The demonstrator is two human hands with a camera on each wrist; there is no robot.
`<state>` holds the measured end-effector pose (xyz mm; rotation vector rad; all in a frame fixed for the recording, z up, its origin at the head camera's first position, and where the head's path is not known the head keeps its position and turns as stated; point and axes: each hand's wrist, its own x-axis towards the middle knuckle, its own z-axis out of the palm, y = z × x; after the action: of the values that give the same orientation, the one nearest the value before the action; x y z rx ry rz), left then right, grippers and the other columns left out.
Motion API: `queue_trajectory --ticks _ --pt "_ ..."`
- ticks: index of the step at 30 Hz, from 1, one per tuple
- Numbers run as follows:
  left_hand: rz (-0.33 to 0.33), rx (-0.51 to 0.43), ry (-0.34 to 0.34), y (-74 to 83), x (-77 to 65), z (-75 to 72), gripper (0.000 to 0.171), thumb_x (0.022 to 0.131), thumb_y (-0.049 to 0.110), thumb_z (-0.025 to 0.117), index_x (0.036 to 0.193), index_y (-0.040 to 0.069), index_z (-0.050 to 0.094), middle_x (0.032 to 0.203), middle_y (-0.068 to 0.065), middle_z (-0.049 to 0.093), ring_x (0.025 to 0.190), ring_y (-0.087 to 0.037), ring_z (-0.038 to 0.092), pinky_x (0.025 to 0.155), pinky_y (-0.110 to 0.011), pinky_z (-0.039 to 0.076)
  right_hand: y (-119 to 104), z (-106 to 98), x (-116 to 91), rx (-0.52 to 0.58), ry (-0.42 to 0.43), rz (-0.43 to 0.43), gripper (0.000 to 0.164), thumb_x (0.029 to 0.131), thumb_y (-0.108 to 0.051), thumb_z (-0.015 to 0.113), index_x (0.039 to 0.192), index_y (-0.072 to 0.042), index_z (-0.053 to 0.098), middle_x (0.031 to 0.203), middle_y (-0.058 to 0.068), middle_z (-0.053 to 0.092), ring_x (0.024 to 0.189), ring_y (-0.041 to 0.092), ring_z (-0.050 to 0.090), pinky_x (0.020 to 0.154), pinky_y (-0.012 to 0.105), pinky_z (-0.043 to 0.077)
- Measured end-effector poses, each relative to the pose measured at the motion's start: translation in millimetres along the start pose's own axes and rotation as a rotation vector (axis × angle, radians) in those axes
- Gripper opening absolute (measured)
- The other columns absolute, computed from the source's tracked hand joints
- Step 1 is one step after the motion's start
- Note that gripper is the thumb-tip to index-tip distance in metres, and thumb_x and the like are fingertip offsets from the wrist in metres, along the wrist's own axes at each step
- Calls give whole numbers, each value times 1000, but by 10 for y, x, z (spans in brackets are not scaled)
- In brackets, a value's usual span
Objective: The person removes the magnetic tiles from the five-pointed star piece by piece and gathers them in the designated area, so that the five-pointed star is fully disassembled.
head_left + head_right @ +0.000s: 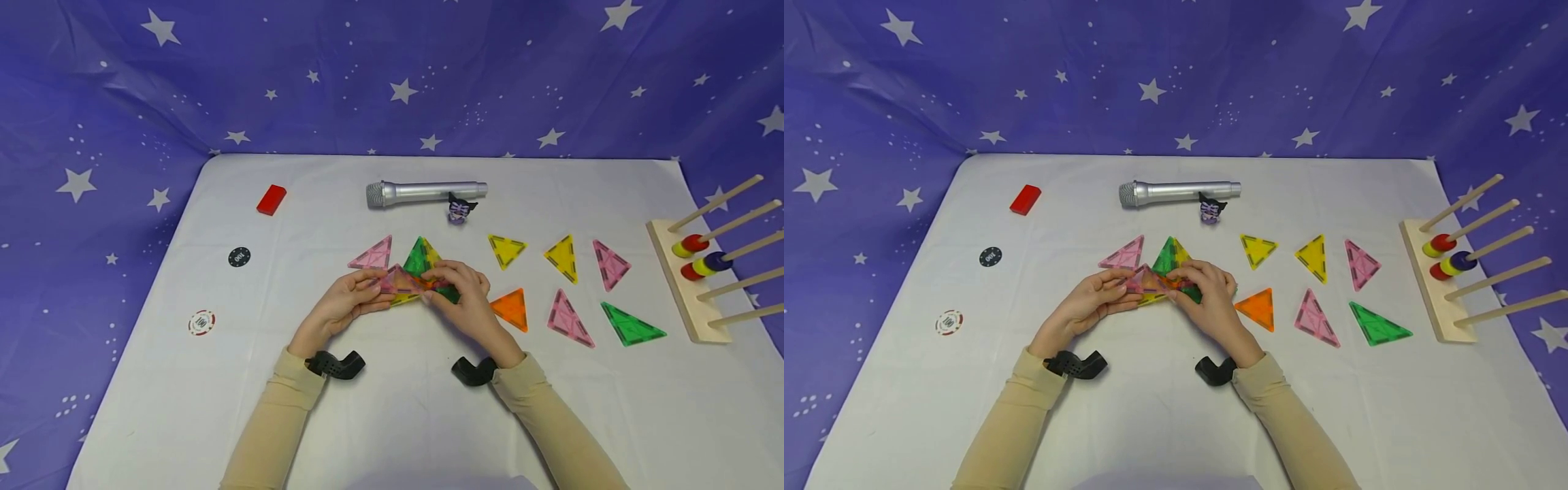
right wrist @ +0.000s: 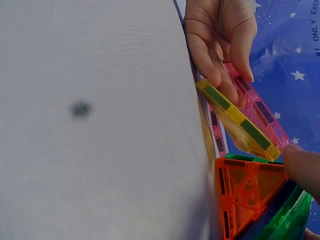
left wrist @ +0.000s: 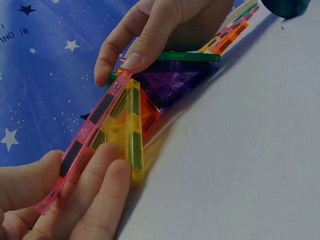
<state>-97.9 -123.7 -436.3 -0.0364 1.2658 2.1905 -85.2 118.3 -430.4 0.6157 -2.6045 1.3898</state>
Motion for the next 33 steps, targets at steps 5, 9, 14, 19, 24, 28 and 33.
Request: queue_trajectory --ticks 5,9,14,19,24,28,33 --pt "-13 -47 -16 2 1 8 22 94 -5 39 114 0 47 108 -15 52 96 -23 59 88 -37 42 9 -3 1 -4 -13 -4 24 80 -18 70 103 -16 65 121 8 50 115 29 39 92 54 8" --pt "-18 -67 -33 -2 1 23 20 94 -4 40 111 0 49 107 -14 53 98 -21 58 90 -38 39 5 -9 1 -4 -32 -6 27 78 -18 71 104 -17 64 122 8 48 116 29 38 92 53 7" --pt "-29 -95 -33 -10 2 38 19 94 -5 39 109 0 50 105 -14 54 97 -22 58 89 -37 41 -1 -8 1 -1 -34 -4 28 78 -18 72 105 -17 64 122 8 48 116 29 37 92 53 7" --pt "-25 -112 -69 -16 9 35 21 93 -8 37 107 2 49 103 -13 52 97 -23 58 91 -39 39 3 3 1 -8 -14 1 24 80 -18 70 103 -18 64 121 7 49 116 28 38 92 52 9" --pt "11 -110 -115 -10 1 17 24 93 -11 35 104 3 50 102 -11 51 101 -26 56 94 -45 34 12 10 6 -12 -4 -4 24 80 -17 70 103 -18 65 120 7 49 115 27 38 91 51 10" --pt "74 -13 -119 58 -27 -22 22 93 -9 38 105 4 51 102 -10 53 102 -26 56 93 -47 35 18 12 7 -6 -3 -2 23 80 -18 70 102 -18 65 120 7 50 115 27 39 91 51 9" --pt "203 97 77 225 -111 -144 18 93 -1 46 110 5 50 99 -7 60 95 -24 59 87 -39 44 15 14 6 -2 -5 4 23 80 -19 70 102 -18 65 121 7 50 115 27 38 92 51 9"
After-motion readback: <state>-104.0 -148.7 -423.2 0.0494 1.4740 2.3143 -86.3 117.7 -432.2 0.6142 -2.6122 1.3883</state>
